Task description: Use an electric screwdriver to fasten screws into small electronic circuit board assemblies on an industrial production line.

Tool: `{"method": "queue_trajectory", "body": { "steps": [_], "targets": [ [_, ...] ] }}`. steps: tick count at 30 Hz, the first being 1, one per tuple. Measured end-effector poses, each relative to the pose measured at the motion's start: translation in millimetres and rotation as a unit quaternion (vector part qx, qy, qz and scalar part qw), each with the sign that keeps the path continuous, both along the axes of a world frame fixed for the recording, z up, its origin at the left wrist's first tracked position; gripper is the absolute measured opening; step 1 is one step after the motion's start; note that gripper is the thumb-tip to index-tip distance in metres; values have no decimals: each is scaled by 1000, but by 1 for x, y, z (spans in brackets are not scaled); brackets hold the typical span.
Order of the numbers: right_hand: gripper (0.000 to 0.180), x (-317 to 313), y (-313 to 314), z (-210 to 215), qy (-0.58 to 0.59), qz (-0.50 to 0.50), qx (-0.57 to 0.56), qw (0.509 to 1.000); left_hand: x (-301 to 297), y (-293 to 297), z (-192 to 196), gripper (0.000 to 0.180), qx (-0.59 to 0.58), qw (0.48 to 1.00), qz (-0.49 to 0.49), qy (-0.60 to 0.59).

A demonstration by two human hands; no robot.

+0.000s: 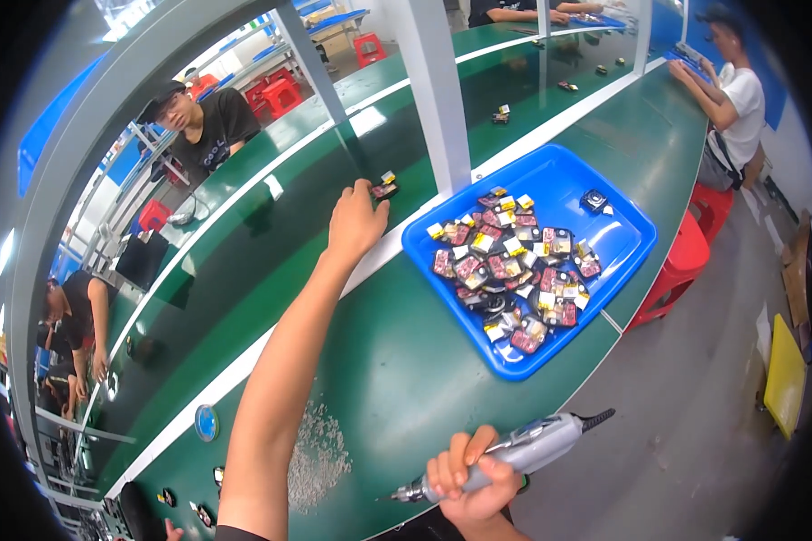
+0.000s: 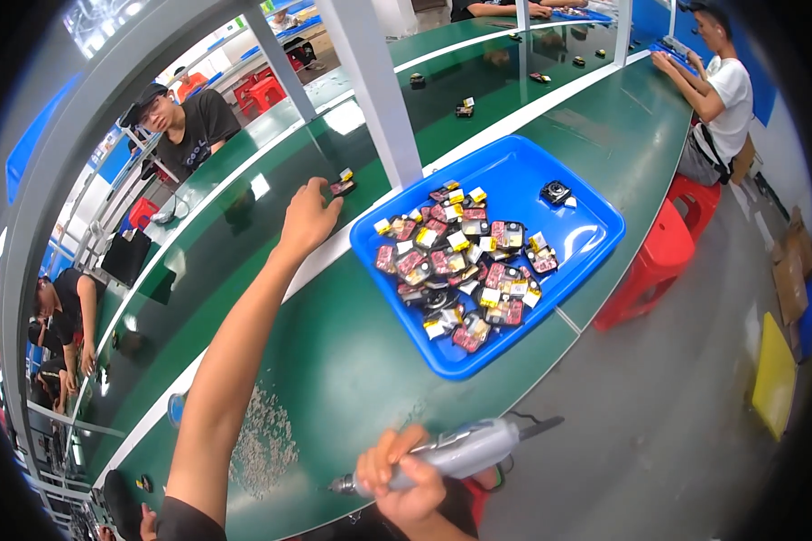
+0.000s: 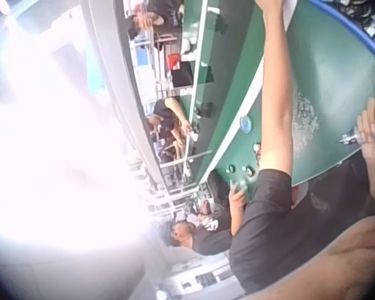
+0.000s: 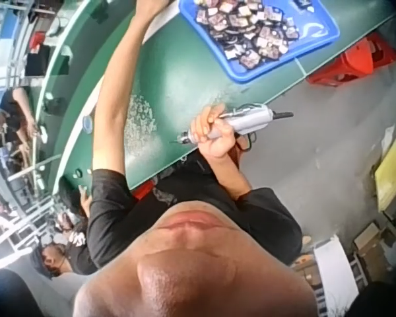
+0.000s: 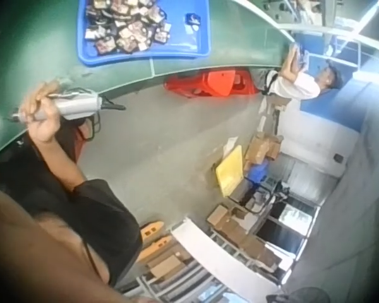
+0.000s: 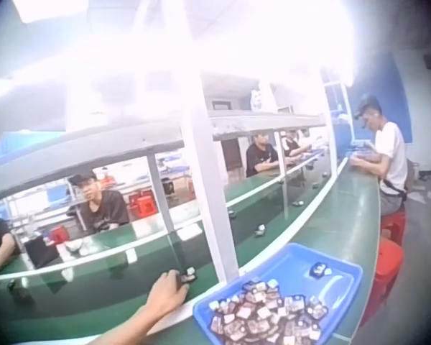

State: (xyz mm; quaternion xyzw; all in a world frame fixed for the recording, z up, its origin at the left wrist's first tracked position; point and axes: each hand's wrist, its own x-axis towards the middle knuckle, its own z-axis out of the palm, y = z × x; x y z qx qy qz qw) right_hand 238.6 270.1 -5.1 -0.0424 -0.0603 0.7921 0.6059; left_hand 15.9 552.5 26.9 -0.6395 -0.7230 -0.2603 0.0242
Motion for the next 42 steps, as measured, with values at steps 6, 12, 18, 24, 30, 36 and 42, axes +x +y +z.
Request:
{"method": "queue_trajectory", "body": {
  "steps": [6, 12, 18, 24, 30, 36, 42],
  "targets": [
    [12, 3, 2, 14, 34, 41, -30, 998, 3, 42, -17, 40, -28, 992, 0, 125],
    [15, 14, 2, -1, -2, 99, 2, 995, -33, -35, -2, 33, 25, 989, -90, 117],
    [16, 12, 2, 1, 1, 56, -18, 998, -28, -274, 32, 40, -30, 992, -116, -36],
    [13, -4, 1, 5, 57, 80, 19, 995, -1, -476, 37, 50, -97, 992, 47, -60],
    [11, -45, -59, 14, 6, 195, 60, 979, -2, -541, 13, 52, -76, 981, 100, -150],
    [12, -74, -127, 14, -97, 281, 67, 952, -17, -538, 3, 37, -39, 993, 35, -102],
    [10, -95, -180, 9, -168, 329, 92, 925, -21, -535, -6, 34, -8, 1000, -1, 10]
  ]
}}
